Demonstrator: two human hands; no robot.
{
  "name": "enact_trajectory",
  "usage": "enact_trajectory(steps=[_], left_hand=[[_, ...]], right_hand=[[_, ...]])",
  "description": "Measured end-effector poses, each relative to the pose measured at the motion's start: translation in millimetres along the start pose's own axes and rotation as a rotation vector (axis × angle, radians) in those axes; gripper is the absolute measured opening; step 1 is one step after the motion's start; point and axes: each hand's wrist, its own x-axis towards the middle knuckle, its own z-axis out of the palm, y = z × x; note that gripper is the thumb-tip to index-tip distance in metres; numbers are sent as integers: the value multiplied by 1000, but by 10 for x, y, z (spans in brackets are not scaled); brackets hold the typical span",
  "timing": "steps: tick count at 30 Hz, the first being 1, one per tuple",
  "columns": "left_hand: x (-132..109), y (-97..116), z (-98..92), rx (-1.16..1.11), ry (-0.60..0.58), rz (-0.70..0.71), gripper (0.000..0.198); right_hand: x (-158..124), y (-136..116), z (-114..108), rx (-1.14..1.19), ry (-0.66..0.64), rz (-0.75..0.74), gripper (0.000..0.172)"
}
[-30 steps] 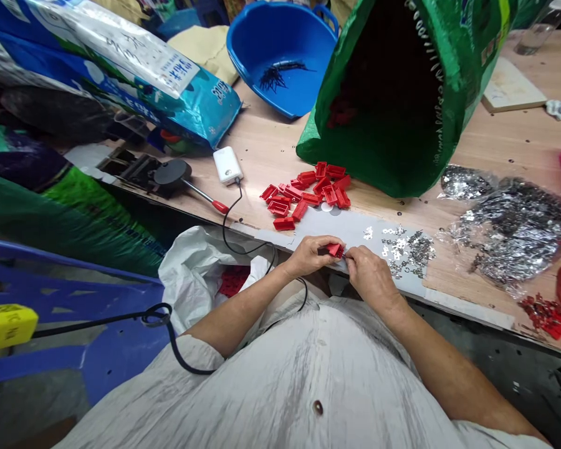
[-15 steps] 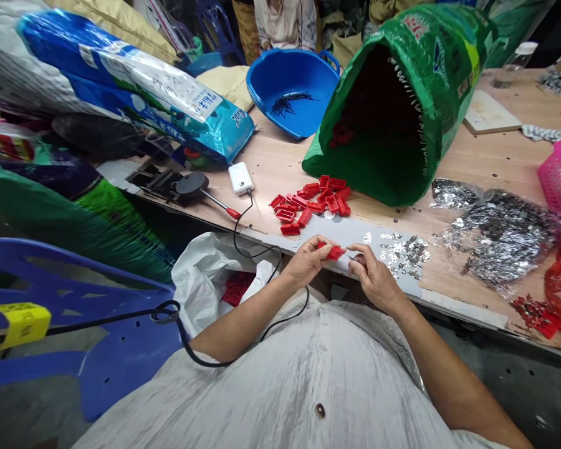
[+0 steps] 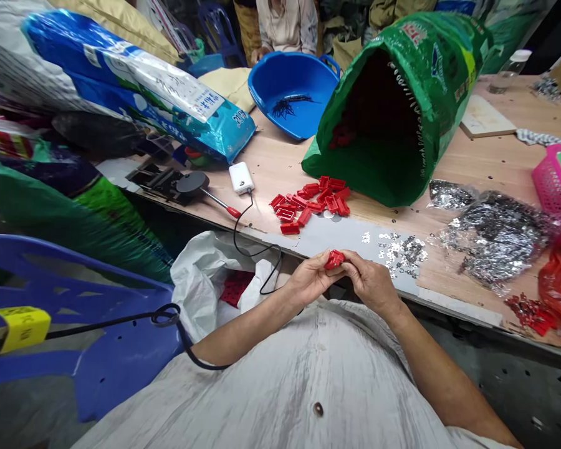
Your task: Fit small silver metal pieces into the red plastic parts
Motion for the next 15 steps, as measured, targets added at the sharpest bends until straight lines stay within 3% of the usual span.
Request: enact_trajectory(steps=[4, 7, 12, 15], left_hand=[[11, -30, -37, 51, -7, 32, 17], [-66, 147, -121, 191, -8, 67, 24], [-560, 860, -398, 584, 81, 212, 43], [-998, 1306, -645, 856, 212, 204, 48]], right_hand=[[15, 11, 74, 115, 30, 26, 36], [35, 87, 16, 131, -1, 98, 41], [78, 532, -361, -71, 142, 293, 34], [96, 826, -537, -324, 184, 271, 26]])
